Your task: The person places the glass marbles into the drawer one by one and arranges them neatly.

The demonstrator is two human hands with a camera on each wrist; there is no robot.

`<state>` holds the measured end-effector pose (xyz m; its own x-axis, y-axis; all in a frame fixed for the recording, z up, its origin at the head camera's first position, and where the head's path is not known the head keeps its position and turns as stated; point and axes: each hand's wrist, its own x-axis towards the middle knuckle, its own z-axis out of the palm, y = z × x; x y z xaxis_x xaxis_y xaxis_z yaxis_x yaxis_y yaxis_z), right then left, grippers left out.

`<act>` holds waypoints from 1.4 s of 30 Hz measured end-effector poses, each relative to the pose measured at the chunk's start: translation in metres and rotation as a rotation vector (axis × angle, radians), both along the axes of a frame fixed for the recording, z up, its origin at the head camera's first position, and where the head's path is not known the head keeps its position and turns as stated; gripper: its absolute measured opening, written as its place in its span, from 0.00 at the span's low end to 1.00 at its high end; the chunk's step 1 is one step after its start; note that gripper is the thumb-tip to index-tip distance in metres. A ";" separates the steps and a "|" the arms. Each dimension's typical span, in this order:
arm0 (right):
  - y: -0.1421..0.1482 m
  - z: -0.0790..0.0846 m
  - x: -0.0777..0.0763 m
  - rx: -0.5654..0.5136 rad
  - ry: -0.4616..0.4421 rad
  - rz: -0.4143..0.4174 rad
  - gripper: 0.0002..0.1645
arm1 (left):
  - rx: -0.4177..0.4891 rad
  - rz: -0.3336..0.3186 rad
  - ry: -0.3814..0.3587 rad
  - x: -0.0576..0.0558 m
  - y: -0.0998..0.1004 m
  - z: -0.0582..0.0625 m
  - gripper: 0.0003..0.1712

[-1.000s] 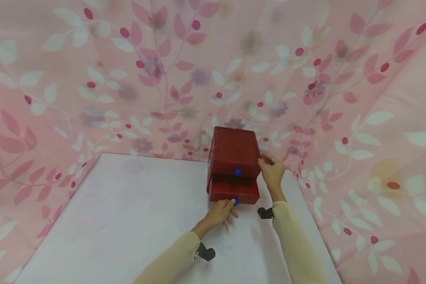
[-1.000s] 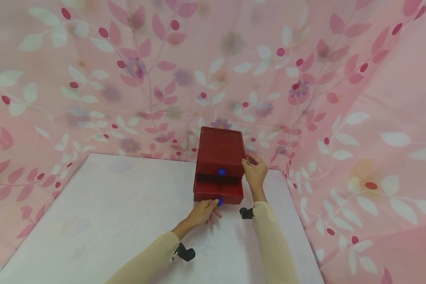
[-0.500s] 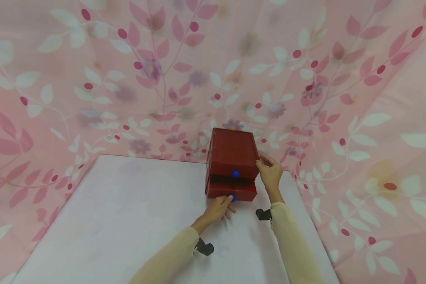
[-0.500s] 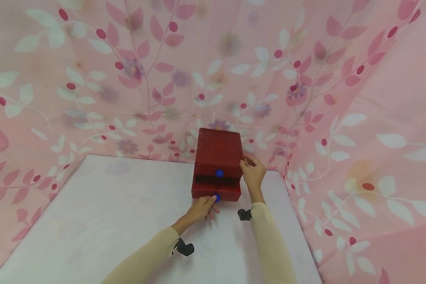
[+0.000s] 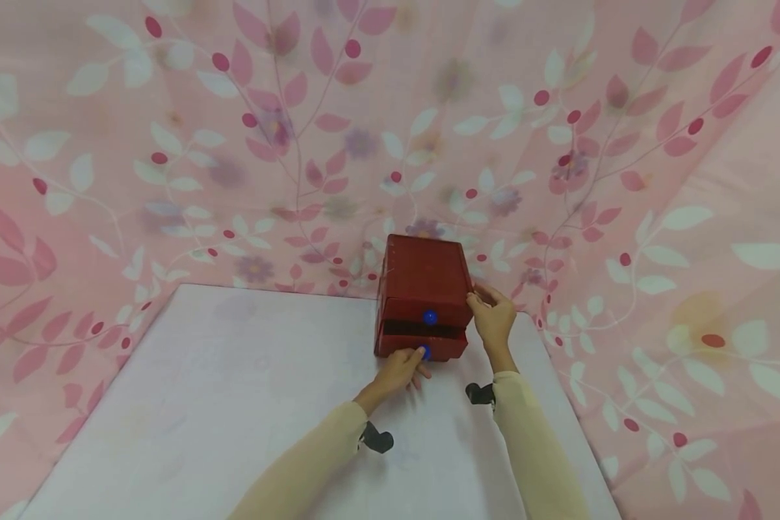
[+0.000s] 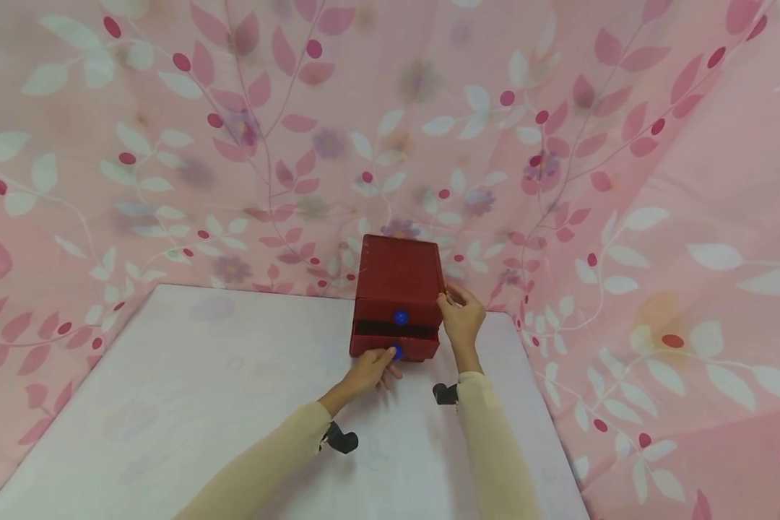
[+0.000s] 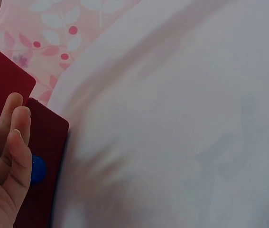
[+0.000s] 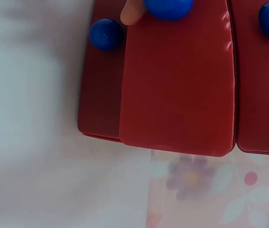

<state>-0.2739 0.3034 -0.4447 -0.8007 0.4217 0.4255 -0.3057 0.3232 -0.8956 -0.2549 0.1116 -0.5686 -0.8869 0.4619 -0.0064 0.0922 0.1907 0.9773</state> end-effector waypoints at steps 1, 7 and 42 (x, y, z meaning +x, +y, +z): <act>0.002 -0.003 -0.002 -0.007 0.003 -0.001 0.17 | -0.003 0.001 0.001 -0.001 0.000 0.000 0.28; 0.011 -0.021 -0.015 -0.034 0.011 -0.027 0.17 | 0.013 0.002 -0.011 -0.009 0.004 0.001 0.28; -0.001 0.002 0.000 -0.023 0.007 0.019 0.17 | -0.014 0.062 -0.081 -0.030 0.007 0.004 0.31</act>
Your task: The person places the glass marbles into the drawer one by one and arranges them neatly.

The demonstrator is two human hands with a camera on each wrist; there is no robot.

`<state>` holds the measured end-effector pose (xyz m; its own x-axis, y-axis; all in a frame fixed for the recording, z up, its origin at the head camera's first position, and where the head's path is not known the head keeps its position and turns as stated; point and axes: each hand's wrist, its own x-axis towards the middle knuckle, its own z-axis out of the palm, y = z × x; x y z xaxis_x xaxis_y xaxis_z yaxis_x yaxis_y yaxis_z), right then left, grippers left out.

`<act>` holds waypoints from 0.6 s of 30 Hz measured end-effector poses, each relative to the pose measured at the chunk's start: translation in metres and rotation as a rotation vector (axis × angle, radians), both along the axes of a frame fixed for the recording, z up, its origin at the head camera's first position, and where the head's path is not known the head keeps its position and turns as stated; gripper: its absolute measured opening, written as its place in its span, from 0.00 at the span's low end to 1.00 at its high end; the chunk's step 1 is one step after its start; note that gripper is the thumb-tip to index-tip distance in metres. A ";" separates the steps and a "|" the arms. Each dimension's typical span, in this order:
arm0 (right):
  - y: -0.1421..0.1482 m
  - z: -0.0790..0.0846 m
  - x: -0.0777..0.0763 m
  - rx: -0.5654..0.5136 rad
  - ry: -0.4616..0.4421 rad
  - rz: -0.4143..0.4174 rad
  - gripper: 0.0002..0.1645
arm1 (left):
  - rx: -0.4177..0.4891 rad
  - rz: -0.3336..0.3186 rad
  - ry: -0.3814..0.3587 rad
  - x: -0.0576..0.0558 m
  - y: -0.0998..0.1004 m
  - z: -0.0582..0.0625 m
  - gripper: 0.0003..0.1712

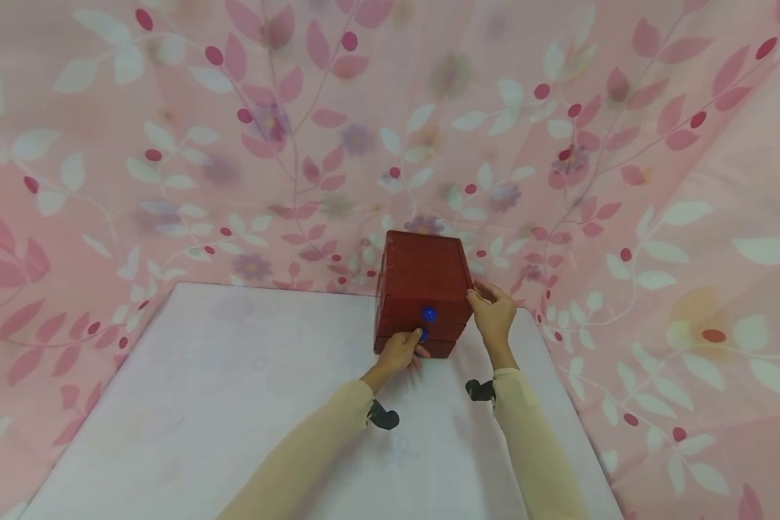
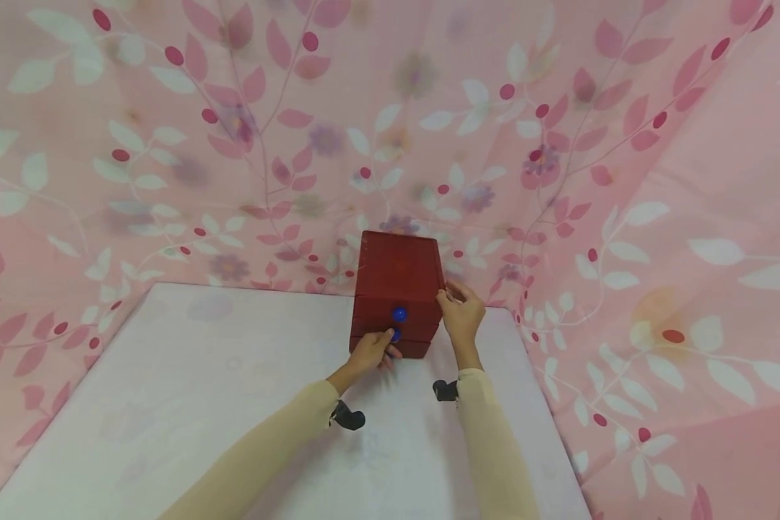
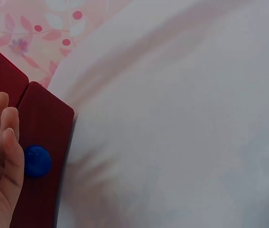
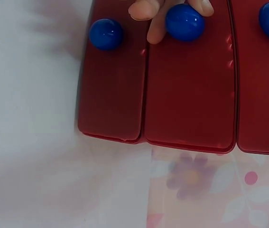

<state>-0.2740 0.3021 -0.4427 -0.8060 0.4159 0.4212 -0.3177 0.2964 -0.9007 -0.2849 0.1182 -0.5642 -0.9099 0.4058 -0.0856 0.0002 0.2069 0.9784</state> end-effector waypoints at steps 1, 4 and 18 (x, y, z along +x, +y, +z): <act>0.002 -0.003 -0.002 -0.006 -0.001 0.002 0.18 | -0.005 0.007 -0.002 0.000 0.000 0.001 0.33; 0.005 -0.014 -0.011 -0.024 -0.008 -0.008 0.18 | -0.019 0.026 -0.021 0.000 -0.005 0.002 0.36; 0.027 -0.029 -0.017 0.006 -0.028 -0.025 0.18 | -0.079 -0.233 -0.055 0.002 -0.061 0.046 0.52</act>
<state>-0.2913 0.3290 -0.4721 -0.8067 0.4336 0.4014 -0.2851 0.3095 -0.9072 -0.2829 0.0569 -0.5181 -0.7857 0.5942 -0.1719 0.0045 0.2833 0.9590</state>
